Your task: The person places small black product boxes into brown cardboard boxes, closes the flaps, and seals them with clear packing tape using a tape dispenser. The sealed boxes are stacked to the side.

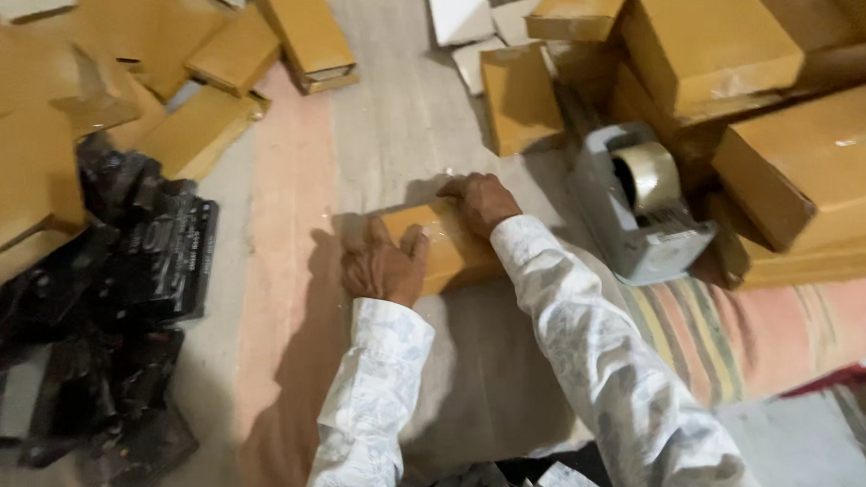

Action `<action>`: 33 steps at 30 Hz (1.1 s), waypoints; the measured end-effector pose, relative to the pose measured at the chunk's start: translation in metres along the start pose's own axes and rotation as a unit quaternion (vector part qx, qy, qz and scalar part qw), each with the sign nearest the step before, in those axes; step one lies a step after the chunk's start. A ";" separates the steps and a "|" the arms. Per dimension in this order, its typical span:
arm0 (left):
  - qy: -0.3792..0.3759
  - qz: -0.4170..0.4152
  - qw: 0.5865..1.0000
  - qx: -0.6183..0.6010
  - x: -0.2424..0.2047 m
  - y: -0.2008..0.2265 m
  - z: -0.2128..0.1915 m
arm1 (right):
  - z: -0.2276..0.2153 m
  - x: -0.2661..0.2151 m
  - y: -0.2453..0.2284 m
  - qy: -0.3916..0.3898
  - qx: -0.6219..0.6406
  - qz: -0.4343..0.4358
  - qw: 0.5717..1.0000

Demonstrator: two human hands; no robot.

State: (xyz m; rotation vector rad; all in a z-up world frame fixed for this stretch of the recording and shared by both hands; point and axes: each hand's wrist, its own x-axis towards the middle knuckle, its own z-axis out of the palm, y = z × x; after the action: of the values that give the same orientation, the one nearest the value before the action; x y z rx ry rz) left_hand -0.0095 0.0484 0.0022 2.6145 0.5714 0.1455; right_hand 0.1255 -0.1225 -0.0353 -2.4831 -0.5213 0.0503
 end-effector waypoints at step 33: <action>0.018 0.071 0.997 0.020 0.037 0.022 0.013 | 0.006 -0.045 -0.080 0.102 -0.293 0.056 0.949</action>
State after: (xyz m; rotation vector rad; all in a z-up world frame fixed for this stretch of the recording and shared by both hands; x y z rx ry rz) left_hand 0.0349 0.0409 0.0013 2.6967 0.4045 0.2287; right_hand 0.0548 -0.0764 0.0013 -3.0474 -0.3358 -0.3638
